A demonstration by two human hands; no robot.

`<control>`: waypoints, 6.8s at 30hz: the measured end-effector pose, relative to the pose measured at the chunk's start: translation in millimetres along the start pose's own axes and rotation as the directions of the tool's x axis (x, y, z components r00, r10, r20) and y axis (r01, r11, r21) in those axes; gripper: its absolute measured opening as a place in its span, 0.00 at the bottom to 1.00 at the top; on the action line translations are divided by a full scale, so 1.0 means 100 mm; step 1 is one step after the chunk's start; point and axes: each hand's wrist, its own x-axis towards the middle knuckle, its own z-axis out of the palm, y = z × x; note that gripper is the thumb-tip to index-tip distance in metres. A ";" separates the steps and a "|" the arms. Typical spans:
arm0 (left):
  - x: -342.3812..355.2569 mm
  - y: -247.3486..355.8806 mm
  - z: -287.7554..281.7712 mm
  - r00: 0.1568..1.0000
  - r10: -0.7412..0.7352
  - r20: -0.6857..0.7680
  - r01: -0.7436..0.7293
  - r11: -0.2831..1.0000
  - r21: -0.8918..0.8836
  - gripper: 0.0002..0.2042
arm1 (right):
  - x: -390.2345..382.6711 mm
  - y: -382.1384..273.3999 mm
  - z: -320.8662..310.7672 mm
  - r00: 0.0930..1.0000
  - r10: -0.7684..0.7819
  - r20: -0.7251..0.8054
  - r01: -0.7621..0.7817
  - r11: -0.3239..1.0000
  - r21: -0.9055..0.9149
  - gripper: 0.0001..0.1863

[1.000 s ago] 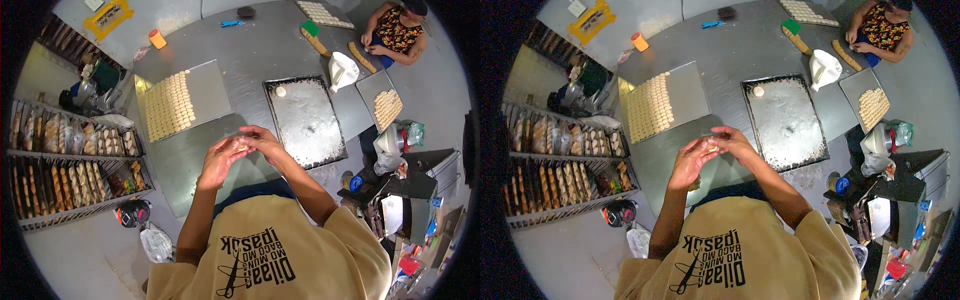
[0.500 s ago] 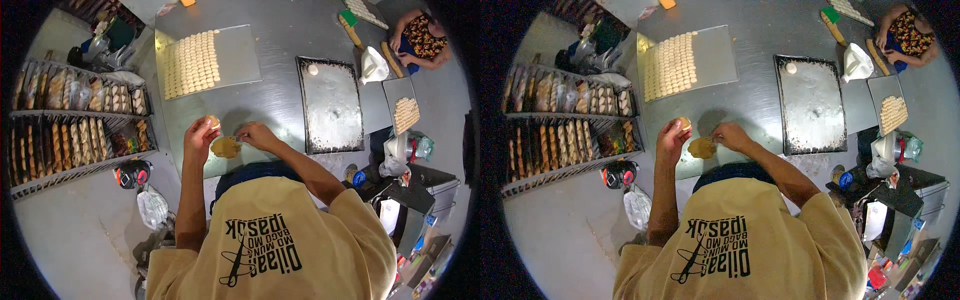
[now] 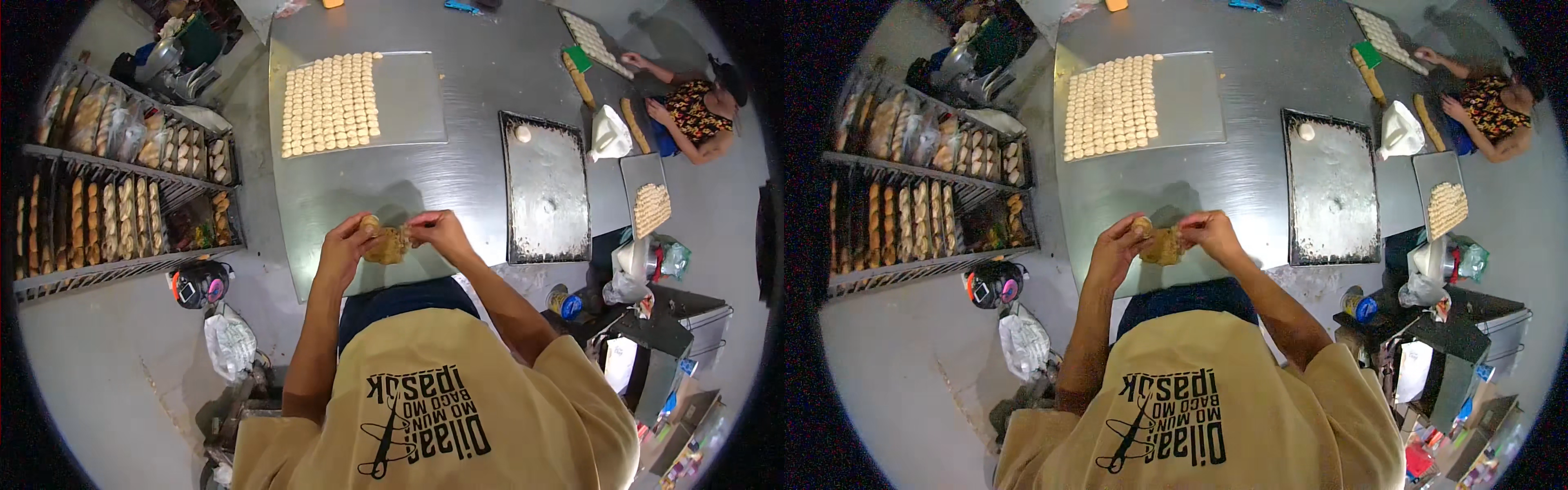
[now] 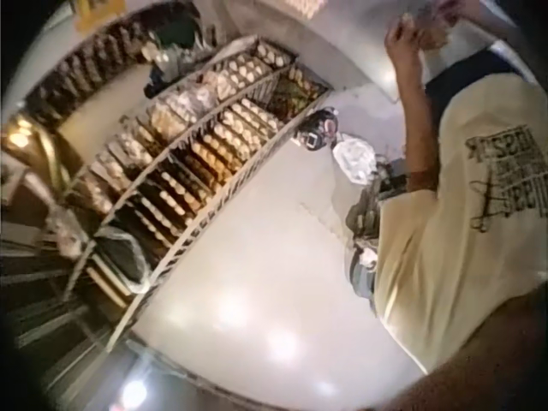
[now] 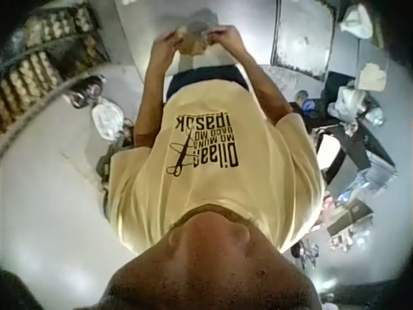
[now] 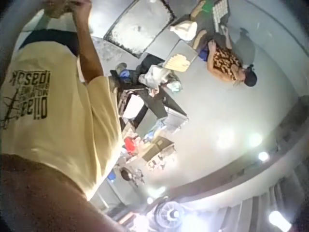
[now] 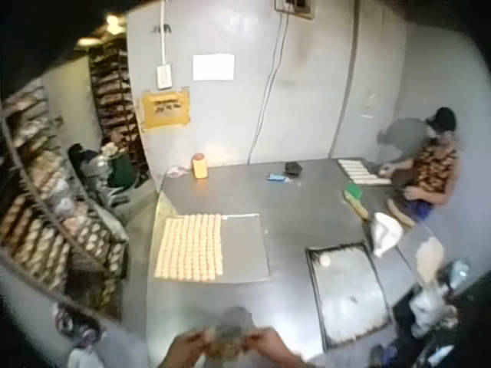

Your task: The person wraps filling inside pieces of dough by hand, arranges the shaped dough balls onto a baking tray, and carries the filled tray over to the bread racks. The person then returns to the table to fill and shape more dough balls.

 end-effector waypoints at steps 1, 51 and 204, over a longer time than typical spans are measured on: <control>0.01 0.01 0.03 0.998 0.009 0.069 -0.010 1.000 0.004 0.20 | -0.09 -0.24 0.00 0.999 -0.036 0.026 0.032 0.990 0.139 0.09; 0.17 -0.22 1.71 0.954 -0.060 0.292 0.031 0.994 0.101 0.21 | -0.53 -0.75 -1.39 0.977 -0.134 0.164 0.111 0.983 0.143 0.21; 0.13 -1.30 0.75 0.696 0.640 0.325 -0.472 0.067 0.879 0.09 | 0.87 0.54 -1.49 0.748 -0.653 -0.120 0.230 0.425 -0.876 0.35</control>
